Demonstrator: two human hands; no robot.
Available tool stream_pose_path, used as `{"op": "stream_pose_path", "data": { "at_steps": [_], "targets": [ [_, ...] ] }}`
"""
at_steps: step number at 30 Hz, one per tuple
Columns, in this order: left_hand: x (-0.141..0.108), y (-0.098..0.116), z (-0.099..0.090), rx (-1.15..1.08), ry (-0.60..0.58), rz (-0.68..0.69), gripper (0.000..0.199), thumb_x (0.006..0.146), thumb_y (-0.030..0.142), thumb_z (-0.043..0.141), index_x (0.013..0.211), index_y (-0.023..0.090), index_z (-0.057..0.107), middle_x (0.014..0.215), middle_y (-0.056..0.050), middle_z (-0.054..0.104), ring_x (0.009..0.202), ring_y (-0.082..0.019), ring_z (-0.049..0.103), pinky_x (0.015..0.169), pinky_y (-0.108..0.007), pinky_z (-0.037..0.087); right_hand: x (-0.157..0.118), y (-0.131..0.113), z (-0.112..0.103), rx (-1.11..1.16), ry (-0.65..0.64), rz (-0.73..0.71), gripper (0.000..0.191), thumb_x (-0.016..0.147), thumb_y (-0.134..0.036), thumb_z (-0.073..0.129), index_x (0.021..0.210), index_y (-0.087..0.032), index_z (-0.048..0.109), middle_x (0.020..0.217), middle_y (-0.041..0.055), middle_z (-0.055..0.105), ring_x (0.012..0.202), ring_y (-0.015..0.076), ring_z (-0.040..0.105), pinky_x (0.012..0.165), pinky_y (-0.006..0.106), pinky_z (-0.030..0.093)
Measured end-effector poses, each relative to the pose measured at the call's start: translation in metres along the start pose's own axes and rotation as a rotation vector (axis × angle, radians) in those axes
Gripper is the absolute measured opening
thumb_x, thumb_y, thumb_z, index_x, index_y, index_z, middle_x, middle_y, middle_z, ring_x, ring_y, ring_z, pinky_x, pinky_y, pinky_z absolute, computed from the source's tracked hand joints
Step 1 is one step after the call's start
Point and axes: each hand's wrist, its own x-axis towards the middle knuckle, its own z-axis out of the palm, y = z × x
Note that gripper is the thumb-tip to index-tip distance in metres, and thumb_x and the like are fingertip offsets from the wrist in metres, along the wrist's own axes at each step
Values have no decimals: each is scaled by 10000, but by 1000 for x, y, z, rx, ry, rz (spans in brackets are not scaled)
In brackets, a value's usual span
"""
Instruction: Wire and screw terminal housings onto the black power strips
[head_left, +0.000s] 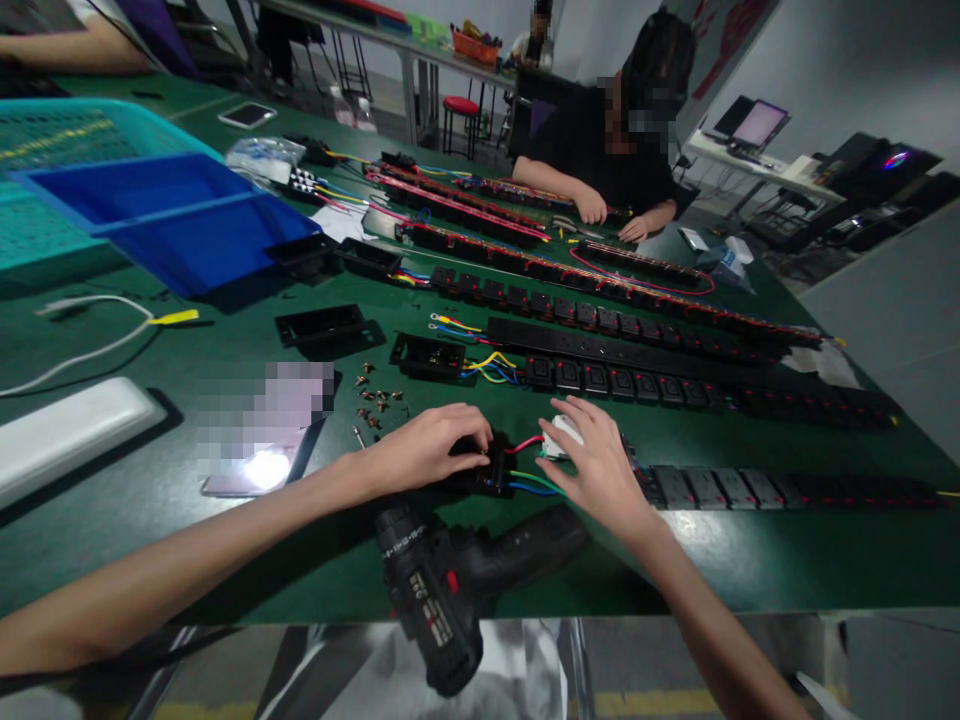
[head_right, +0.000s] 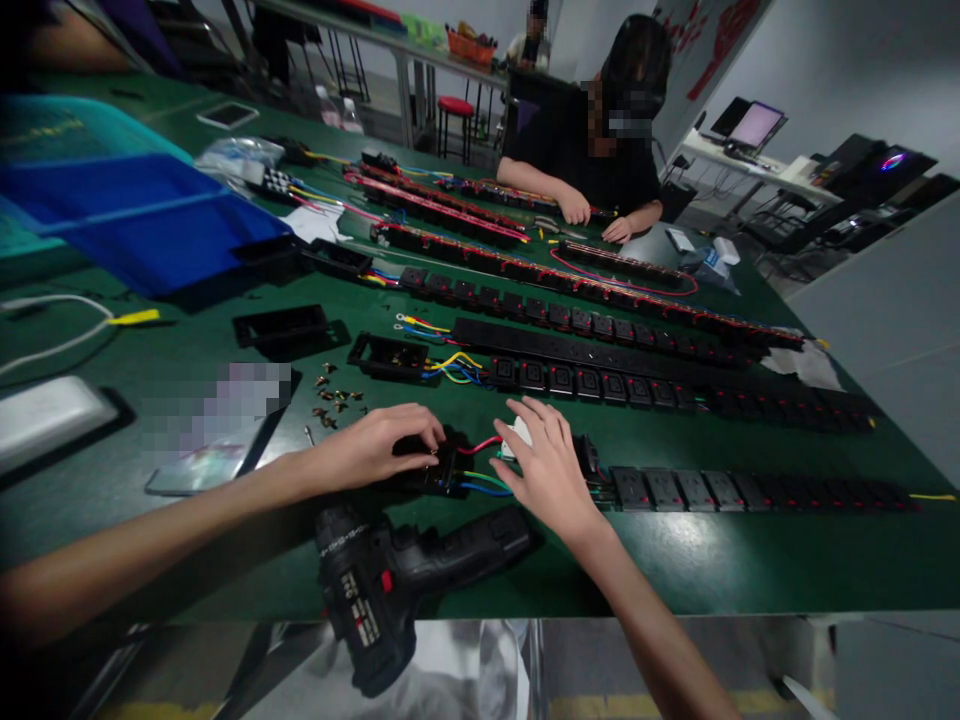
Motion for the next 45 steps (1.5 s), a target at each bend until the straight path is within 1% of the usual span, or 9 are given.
{"op": "stream_pose_path", "data": {
  "at_steps": [2, 4, 7, 10, 13, 18, 31, 37, 45],
  "targets": [
    [-5, 3, -4, 0, 15, 20, 114, 917, 297, 621, 912, 190, 583, 1027, -33, 642, 990, -165, 581, 884, -288, 443, 2, -10, 0, 119, -17, -62, 236, 940, -267, 580, 1153, -195, 651, 1253, 111, 616, 1176, 269, 534, 995, 440, 446],
    [-12, 5, -8, 11, 30, 22, 107, 920, 294, 615, 928, 192, 587, 1006, -35, 642, 969, -165, 579, 863, -288, 444, 5, -19, 2, 219, -113, -79, 204, 965, -247, 538, 1119, -195, 660, 1103, 80, 680, 1022, 216, 607, 914, 373, 486],
    [-23, 6, -11, 37, 43, 0, 93, 933, 283, 593, 944, 191, 587, 959, -41, 637, 929, -170, 571, 820, -290, 442, 11, -27, 8, 288, -265, -29, 205, 950, -248, 571, 1123, -186, 663, 1058, 74, 694, 1002, 217, 620, 886, 357, 491],
    [-31, 5, -11, 24, 29, -1, 104, 943, 289, 578, 925, 186, 585, 921, -42, 629, 904, -170, 560, 796, -288, 434, 17, -29, 13, 311, -318, 2, 131, 920, -226, 613, 1019, -190, 690, 996, 66, 697, 979, 227, 619, 855, 356, 488],
    [-33, 3, -8, -41, 5, 21, 131, 938, 306, 589, 894, 183, 582, 902, -39, 627, 876, -161, 555, 778, -280, 430, 18, -28, 15, 336, -315, 27, 80, 918, -187, 601, 945, -188, 676, 960, 59, 684, 955, 217, 607, 840, 344, 473],
    [-31, 2, -6, -97, 15, 1, 158, 923, 319, 613, 860, 177, 578, 885, -38, 629, 866, -159, 552, 778, -279, 426, 16, -25, 15, 414, -301, 53, 54, 932, -168, 572, 927, -191, 621, 931, 39, 647, 889, 182, 573, 784, 301, 452],
    [-27, 5, 2, -34, 41, -18, 108, 946, 261, 575, 1002, 194, 639, 949, -46, 637, 923, -172, 546, 812, -294, 435, 18, -23, 19, 590, -272, 71, 69, 921, -156, 574, 871, -198, 595, 911, 31, 635, 855, 171, 562, 786, 301, 427],
    [-24, 4, 3, 70, -19, 39, 213, 972, 253, 522, 1098, 239, 693, 975, -53, 605, 935, -169, 536, 812, -281, 434, 17, -23, 22, 658, -251, 84, 72, 899, -144, 597, 851, -195, 612, 891, 29, 640, 836, 168, 569, 757, 294, 432],
    [-16, 3, 0, 141, -118, 93, 245, 975, 265, 511, 1137, 256, 694, 966, -61, 590, 908, -178, 510, 780, -276, 419, 15, -23, 29, 726, -216, 178, 82, 845, -118, 652, 815, -191, 675, 817, 18, 669, 769, 153, 617, 706, 263, 473]
  ]
}}
